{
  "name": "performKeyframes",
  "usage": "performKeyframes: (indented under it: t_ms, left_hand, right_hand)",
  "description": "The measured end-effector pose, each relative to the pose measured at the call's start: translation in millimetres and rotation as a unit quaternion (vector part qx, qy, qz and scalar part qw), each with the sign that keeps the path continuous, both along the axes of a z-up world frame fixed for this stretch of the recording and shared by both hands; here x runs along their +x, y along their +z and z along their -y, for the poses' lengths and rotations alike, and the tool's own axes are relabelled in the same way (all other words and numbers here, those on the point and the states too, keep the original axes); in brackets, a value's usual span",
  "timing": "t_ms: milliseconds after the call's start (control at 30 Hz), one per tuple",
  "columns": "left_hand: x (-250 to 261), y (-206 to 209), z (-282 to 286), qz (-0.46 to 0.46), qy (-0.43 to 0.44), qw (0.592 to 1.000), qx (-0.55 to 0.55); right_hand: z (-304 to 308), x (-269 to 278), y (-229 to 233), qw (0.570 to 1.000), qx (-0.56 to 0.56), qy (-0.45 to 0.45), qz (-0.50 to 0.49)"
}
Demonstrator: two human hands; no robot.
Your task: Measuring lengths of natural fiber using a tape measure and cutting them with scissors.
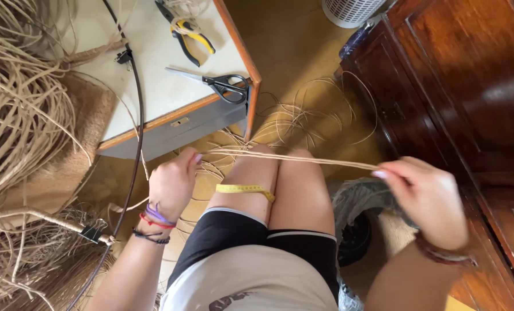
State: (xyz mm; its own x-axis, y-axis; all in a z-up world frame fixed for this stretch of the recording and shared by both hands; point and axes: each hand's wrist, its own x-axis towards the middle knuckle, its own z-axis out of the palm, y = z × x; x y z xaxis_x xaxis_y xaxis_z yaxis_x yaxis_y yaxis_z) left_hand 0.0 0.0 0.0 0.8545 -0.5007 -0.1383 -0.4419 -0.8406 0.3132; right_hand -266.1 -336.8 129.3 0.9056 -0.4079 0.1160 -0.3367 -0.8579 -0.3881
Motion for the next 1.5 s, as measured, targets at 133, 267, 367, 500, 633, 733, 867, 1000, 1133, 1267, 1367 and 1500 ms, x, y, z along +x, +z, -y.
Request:
performKeyframes:
  t_ms: [133, 267, 367, 500, 633, 733, 867, 1000, 1133, 1267, 1367, 1500]
  left_hand:
    - [-17.6, -1.2, 7.7, -0.070, -0.036, 0.988, 0.131]
    - [-76.0, 82.9, 54.8, 0.123, -0.285, 0.939, -0.147]
    - [-95.7, 93.1, 75.9, -0.096, -0.303, 0.924, -0.212]
    - [-93.6, 44.9, 53.0, 0.031, -0.320, 0.935, -0.149]
    - [-52.1, 28.9, 18.0, -0.013, -0.203, 0.968, -0.147]
    - [-32.7, 34.6, 4.5, -0.094, -0.063, 0.984, -0.141]
    - [-33.4, 55.5, 15.1, -0.072, -0.279, 0.949, -0.132]
    - [-79.5, 120.9, 68.8, -0.217, -0.315, 0.912, -0.151]
    - [-92.1, 54.3, 64.3, -0.182, -0.257, 0.943, -0.111]
    - [-70.3, 40.5, 36.9, -0.070, -0.224, 0.967, -0.096]
    - [-45.8, 49.3, 22.4, -0.145, -0.215, 0.959, -0.112]
    - [-30.5, 57.0, 9.2, -0.205, -0.211, 0.951, -0.092]
  right_hand:
    - [-34.5, 31.3, -8.2, 0.999, -0.035, 0.036, -0.018]
    - [-77.8, 60.6, -7.5, 0.990, -0.043, 0.131, -0.022]
    - [-84.8, 65.9, -4.9, 0.985, -0.034, 0.167, -0.037]
    - [-61.7, 47.4, -4.9, 0.985, -0.059, 0.145, -0.071]
    - [-27.0, 23.9, -8.1, 0.995, -0.037, 0.058, -0.072]
    - [-34.5, 28.5, -2.1, 1.000, -0.003, 0.021, -0.010]
    - [-60.0, 51.1, -3.6, 0.995, -0.054, 0.082, -0.034]
    - [-94.6, 68.7, -27.3, 0.973, -0.123, 0.191, -0.037]
    - [-89.2, 66.4, -12.1, 0.975, -0.086, 0.200, -0.040]
    - [-59.2, 43.4, -13.1, 0.987, -0.070, 0.123, -0.080]
    - [-43.4, 39.4, -7.9, 0.990, -0.043, 0.105, -0.080]
    - [-45.6, 46.5, -8.6, 0.988, 0.031, 0.132, -0.070]
